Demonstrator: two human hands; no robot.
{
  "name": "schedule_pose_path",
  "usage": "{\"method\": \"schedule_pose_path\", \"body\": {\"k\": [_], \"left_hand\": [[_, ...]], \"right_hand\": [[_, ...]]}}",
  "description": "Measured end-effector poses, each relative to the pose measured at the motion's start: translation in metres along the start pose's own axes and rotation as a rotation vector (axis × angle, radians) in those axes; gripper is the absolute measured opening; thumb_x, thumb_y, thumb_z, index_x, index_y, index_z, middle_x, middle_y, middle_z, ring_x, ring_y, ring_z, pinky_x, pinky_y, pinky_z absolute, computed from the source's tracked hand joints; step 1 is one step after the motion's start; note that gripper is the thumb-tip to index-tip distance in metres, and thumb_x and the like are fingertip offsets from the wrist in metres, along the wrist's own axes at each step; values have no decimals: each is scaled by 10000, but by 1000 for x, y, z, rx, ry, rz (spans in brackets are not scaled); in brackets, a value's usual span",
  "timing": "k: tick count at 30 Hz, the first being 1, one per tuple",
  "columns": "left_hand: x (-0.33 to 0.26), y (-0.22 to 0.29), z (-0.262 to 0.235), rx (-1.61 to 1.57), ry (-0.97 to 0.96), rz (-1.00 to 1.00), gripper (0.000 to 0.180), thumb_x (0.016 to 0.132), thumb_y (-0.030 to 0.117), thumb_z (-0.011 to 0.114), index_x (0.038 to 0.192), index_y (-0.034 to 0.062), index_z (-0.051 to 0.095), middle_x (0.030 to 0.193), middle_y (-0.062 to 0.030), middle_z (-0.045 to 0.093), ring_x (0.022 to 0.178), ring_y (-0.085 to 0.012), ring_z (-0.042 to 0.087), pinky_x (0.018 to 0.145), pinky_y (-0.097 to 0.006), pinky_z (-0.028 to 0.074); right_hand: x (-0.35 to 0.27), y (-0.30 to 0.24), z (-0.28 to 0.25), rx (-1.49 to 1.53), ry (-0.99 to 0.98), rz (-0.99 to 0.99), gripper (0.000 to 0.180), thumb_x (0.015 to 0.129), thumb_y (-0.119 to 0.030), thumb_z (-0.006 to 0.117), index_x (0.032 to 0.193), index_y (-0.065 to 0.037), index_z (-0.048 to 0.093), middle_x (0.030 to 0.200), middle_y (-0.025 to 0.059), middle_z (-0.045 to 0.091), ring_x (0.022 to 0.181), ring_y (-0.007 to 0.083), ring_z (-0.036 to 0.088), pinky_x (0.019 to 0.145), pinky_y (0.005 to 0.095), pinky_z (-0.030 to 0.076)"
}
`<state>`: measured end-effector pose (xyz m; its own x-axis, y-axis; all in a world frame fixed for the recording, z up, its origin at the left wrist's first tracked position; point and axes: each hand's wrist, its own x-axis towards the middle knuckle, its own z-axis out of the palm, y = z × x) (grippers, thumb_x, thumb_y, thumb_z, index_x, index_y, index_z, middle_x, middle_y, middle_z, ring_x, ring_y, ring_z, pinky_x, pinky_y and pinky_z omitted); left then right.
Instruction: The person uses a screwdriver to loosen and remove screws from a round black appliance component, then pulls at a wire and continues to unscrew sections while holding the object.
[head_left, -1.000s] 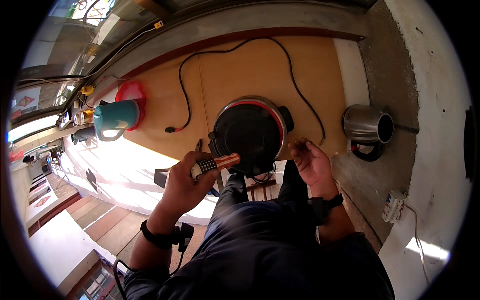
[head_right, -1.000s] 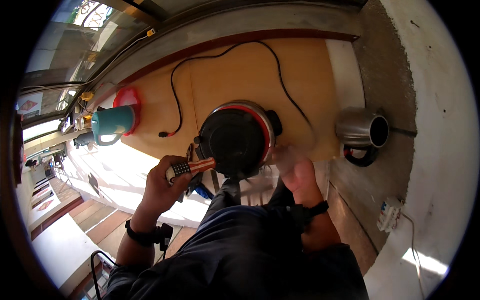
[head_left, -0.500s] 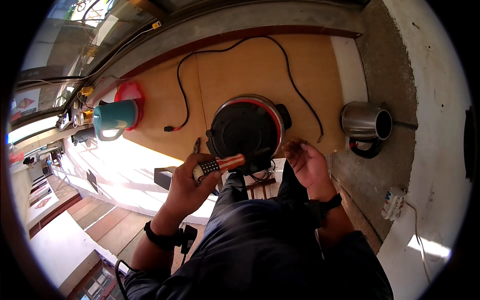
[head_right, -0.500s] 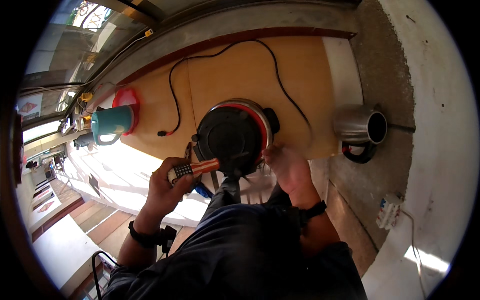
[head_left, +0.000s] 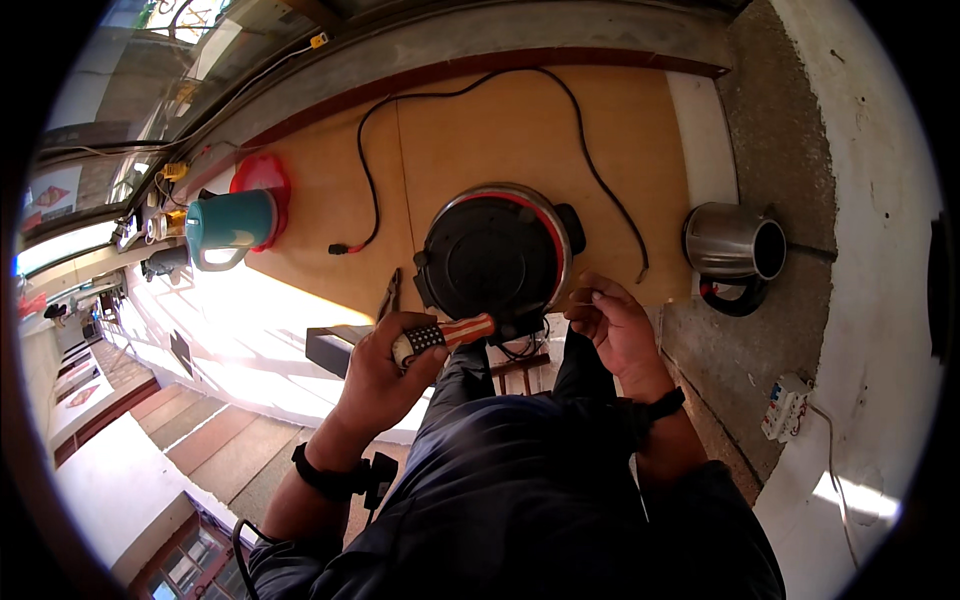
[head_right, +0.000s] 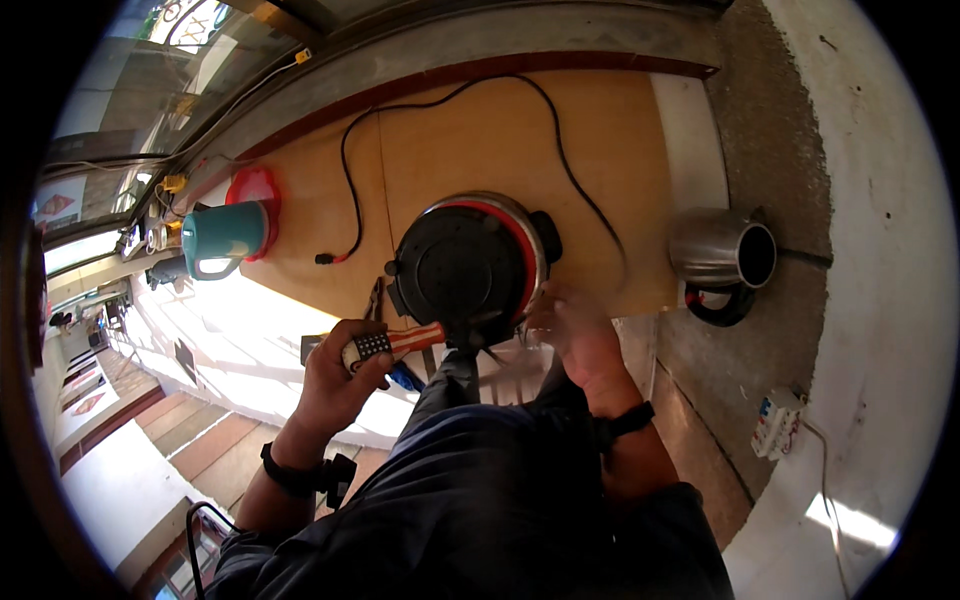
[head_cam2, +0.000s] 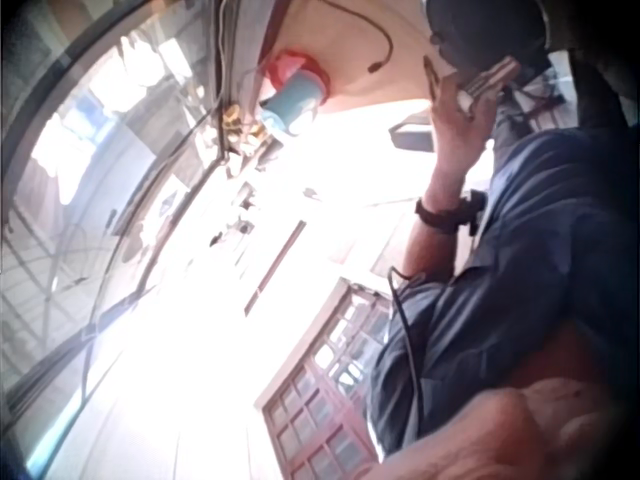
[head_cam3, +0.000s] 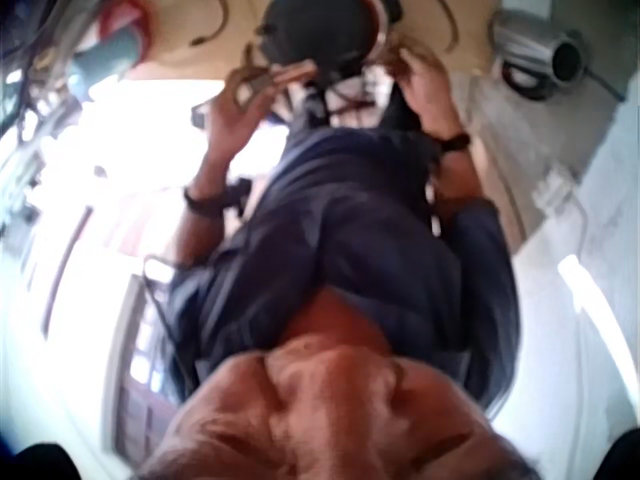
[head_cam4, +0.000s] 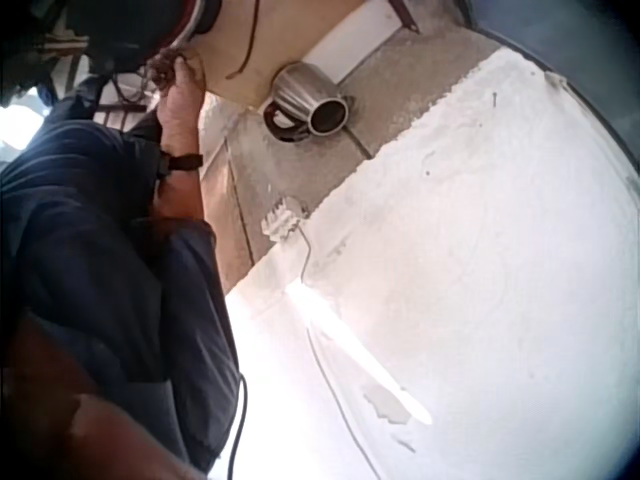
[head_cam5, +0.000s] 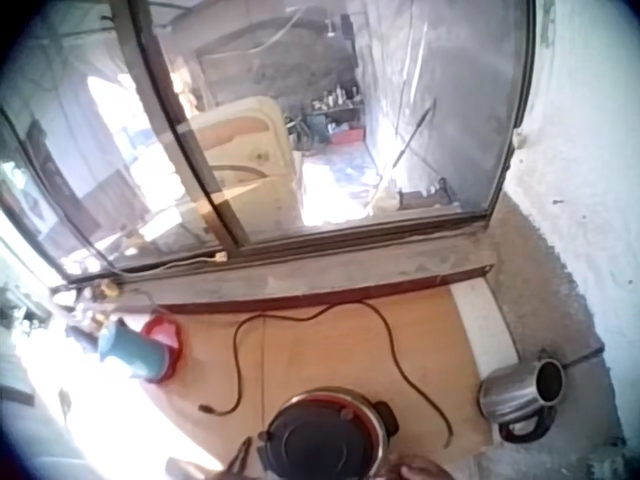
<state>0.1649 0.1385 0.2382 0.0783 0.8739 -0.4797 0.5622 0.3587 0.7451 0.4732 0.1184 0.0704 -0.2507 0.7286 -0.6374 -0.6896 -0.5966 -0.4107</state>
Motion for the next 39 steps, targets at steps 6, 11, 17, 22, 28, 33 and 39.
{"method": "schedule_pose_path", "body": {"k": [6, 11, 17, 22, 28, 33, 39], "left_hand": [[-4, -6, 1, -7, 11, -17, 328, 899, 159, 759, 1141, -11, 618, 870, -141, 705, 763, -195, 700, 711, -329, 554], [-7, -4, 0, -127, 4, -94, 298, 936, 134, 725, 1164, -19, 608, 841, -105, 705, 707, -132, 682, 667, -289, 553], [-7, -2, 8, -305, 12, -170, 302, 982, 164, 688, 1191, -34, 597, 862, -84, 707, 733, -101, 675, 659, -266, 577], [-7, -8, 11, -388, -1, -179, 323, 1000, 194, 675, 1204, -41, 587, 897, -88, 707, 767, -105, 674, 657, -265, 581], [-7, -8, 12, -430, -16, -194, 329, 1004, 204, 674, 1206, -40, 587, 919, -90, 703, 783, -107, 676, 655, -264, 581], [-8, -8, 15, -451, -9, -206, 327, 1002, 201, 675, 1205, -40, 587, 910, -84, 705, 775, -107, 676, 654, -262, 578], [-7, -7, 13, -405, -28, -217, 312, 992, 176, 681, 1203, -36, 593, 912, -85, 706, 778, -106, 678, 657, -265, 579]], "right_hand": [[-4, -1, 9, -42, -10, 46, 292, 1037, -93, 461, 1289, -40, 599, 1094, 144, 721, 957, 271, 736, 763, 353, 594], [-5, 4, 24, -201, 80, 37, 210, 1067, -149, 485, 1229, -65, 590, 1085, 130, 728, 955, 257, 735, 766, 335, 586], [-1, 10, 23, -246, -10, 59, 206, 1050, -113, 552, 1222, -55, 648, 1088, 112, 731, 979, 247, 731, 804, 340, 594], [-4, 7, 33, -117, -39, 66, 210, 1051, -84, 536, 1218, -48, 658, 1075, 116, 729, 994, 250, 729, 822, 341, 602], [-3, 10, 30, -94, -55, 45, 161, 1055, -80, 529, 1184, -59, 624, 1075, 117, 725, 989, 249, 733, 796, 324, 611], [-3, 11, 32, -138, -46, 42, 127, 1053, -80, 537, 1144, -65, 624, 1072, 117, 727, 959, 250, 741, 774, 324, 617], [-2, 12, 33, -140, -16, 46, 99, 1047, -90, 558, 1110, -63, 629, 1056, 117, 733, 939, 250, 744, 764, 328, 616]]}}
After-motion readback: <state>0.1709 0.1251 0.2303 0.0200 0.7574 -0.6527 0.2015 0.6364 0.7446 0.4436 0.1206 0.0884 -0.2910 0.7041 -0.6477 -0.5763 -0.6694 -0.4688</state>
